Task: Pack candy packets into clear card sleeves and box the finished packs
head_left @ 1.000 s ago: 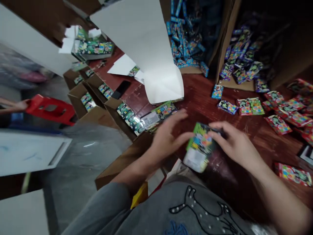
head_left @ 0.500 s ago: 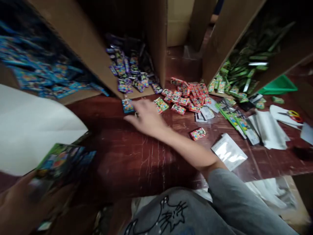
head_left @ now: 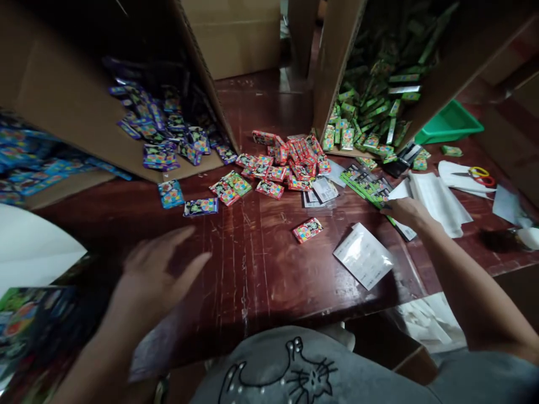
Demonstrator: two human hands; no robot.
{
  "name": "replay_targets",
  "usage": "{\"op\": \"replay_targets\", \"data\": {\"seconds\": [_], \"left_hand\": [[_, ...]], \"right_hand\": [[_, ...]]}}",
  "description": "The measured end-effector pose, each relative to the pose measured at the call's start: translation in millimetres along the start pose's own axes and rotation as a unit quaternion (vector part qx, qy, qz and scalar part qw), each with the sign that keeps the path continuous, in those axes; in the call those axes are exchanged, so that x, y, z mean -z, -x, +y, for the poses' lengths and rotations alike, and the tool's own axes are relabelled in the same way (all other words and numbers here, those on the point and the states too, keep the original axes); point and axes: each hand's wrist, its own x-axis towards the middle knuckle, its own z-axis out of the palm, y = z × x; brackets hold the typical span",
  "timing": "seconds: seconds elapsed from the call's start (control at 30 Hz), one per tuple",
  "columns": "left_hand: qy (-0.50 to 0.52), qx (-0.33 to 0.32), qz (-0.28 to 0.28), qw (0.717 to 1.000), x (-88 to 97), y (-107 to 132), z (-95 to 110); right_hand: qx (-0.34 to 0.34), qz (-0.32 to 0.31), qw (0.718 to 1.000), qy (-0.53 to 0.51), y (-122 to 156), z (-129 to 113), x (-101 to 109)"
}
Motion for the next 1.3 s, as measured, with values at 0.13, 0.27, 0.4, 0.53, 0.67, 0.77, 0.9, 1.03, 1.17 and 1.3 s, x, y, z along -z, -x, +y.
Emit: {"op": "replay_targets", "data": {"seconds": [0.13, 0.27, 0.4, 0.53, 0.67, 0.77, 0.9, 1.03, 1.17, 1.3], "left_hand": [[0.086, -0.094, -0.078, 0.989, -62.8, -47, 77], [0.142, -0.191, -0.141, 0.961, -91.4, -62, 122], [0.159, -0.219, -0.156, 0.95, -94.8, -64, 141], [0.321, -0.171, -0.161, 0.917, -113.7, -73, 180], [0.548, -0.09, -0.132, 0.821, -147.9, -95, 221], [0.571, -0.053, -0.072, 0.816, -149.6, -102, 209], [0.491, -0.074, -0.081, 0.864, -113.7, -82, 150], [0.369, -0.007, -0.117, 0.922, -75.1, -49, 102], [0.325, 0.05, -0.13, 0.935, -58.4, -16, 72], [0.331, 0.098, -0.122, 0.931, -49.7, 11, 44]], "right_hand": [[-0.022, 0.007, 1.0, -0.002, 7, 15, -20], [-0.036, 0.033, 0.999, -0.003, 15, 32, -27], [-0.054, 0.143, 0.988, -0.017, 27, 46, -11], [-0.058, 0.264, 0.961, -0.058, 39, 0, 7], [0.083, 0.298, 0.936, -0.17, 49, -95, 9], [0.233, 0.293, 0.887, -0.27, 47, -145, 11], [0.322, 0.312, 0.852, -0.272, 25, -173, 26], [0.415, 0.296, 0.828, -0.232, 14, -207, 38], [0.467, 0.258, 0.815, -0.226, 25, -254, 33], [0.477, 0.211, 0.816, -0.249, 38, -294, 20]]}}
